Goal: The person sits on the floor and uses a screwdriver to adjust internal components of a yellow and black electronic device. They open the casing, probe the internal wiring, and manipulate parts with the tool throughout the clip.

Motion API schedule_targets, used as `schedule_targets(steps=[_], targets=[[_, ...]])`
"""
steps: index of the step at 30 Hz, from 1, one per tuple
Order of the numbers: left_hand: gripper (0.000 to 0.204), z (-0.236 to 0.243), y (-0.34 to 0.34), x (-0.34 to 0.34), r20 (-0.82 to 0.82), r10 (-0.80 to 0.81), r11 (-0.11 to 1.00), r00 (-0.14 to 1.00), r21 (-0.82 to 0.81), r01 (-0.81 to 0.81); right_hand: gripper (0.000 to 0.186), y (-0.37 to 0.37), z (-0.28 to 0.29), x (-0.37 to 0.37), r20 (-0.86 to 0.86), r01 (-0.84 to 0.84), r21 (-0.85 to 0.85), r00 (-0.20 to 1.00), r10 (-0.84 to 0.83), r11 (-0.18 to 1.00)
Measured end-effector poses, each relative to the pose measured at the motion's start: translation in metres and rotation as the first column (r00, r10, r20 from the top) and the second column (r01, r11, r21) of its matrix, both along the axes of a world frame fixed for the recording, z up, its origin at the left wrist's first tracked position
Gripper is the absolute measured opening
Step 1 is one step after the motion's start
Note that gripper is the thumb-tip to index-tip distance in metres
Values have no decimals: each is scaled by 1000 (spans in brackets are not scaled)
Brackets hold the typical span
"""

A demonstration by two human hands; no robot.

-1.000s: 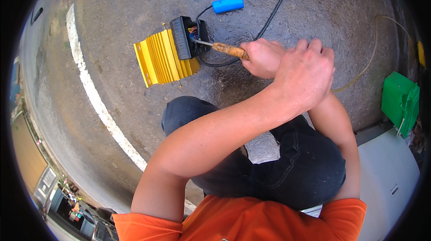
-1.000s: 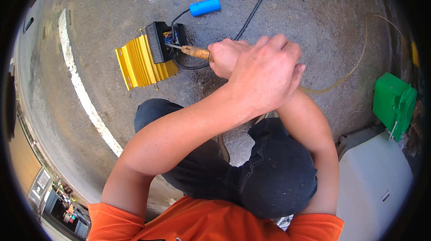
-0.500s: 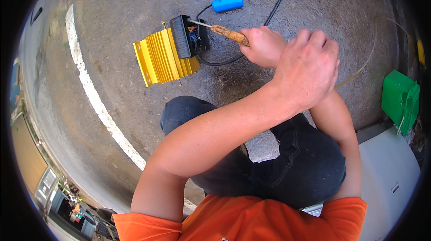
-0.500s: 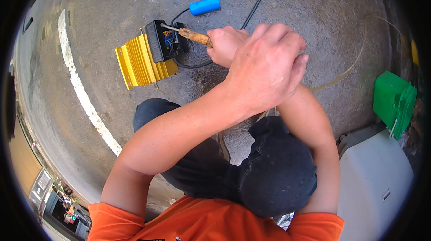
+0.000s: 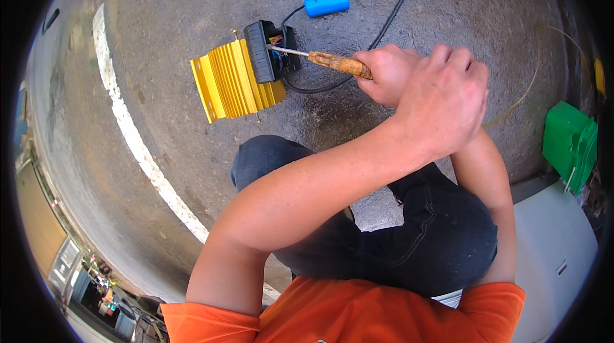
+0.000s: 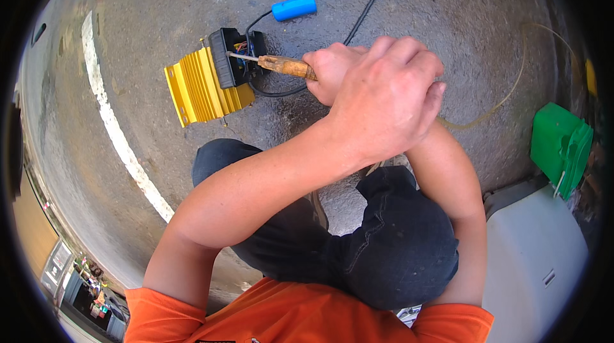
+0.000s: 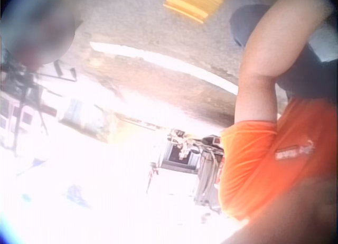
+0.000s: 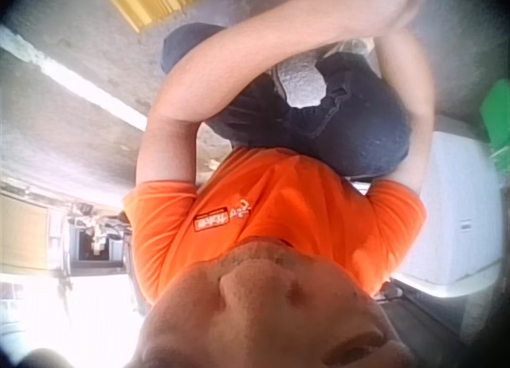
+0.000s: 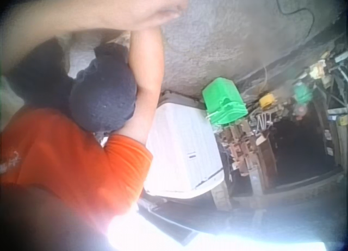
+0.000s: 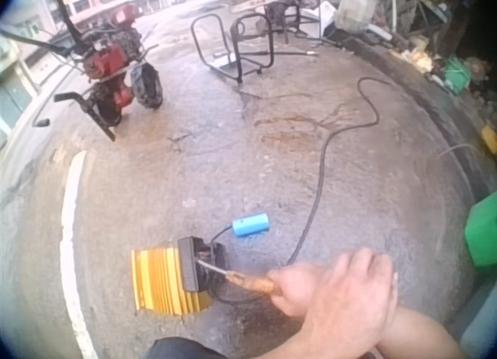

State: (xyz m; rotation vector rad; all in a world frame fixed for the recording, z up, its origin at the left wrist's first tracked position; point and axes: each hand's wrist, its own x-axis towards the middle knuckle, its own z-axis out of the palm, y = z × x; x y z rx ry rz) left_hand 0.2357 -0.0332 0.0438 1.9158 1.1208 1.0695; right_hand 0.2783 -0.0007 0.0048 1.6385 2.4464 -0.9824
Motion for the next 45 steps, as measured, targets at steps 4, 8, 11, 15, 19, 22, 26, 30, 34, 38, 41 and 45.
schedule_targets(steps=[4, 8, 11, 15, 19, 22, 26, 30, 34, 38, 41, 45], targets=[[13, 1, 0, 1, 20, 11, 1000, 1000, -4, -11, 17, 2, -1, -3, -9, 69, 32, 998, -69, 997], [13, 3, -1, -1, 1, 20, 1000, 1000, -1, -20, 14, -9, 5, 2, 58, -81, -70, 995, 85, 994], [13, 3, -2, -3, -21, 29, 1000, 999, -3, -29, 13, -13, 16, -5, 195, -100, -52, 975, 108, 994], [13, 2, -2, 2, -29, 22, 1000, 999, 23, -21, 14, -14, -9, 2, 96, -7, -37, 995, 11, 999], [14, 1, -2, 0, -41, 12, 1000, 999, 8, -11, 14, -17, -17, 4, 55, -36, -15, 998, 37, 999], [14, 2, -1, 0, -43, -1, 1000, 999, -12, 1, 12, -20, -16, 6, 25, -47, -35, 999, 47, 998], [13, 2, -1, 1, -74, 1, 1000, 997, -13, -2, 11, -13, 14, -6, 45, -68, -101, 996, 72, 993], [13, 0, -2, 1, -52, 6, 1000, 999, -2, -7, 10, -7, 18, -8, 37, -89, -160, 995, 96, 983], [13, 0, 0, 2, -61, -2, 1000, 998, -11, 1, 11, -15, -21, 5, 86, -33, -120, 995, 44, 992], [13, -2, 0, 1, -63, 6, 1000, 998, -7, -6, 12, -15, -20, 4, 22, -66, -146, 997, 70, 987], [13, -3, 1, 1, -73, 13, 1000, 997, 1, -13, 14, -10, -31, 2, 98, -16, -83, 995, 24, 996], [13, -3, 1, 1, -63, 17, 1000, 998, 10, -17, 15, -5, -22, 2, 109, 9, -156, 994, 8, 988]])
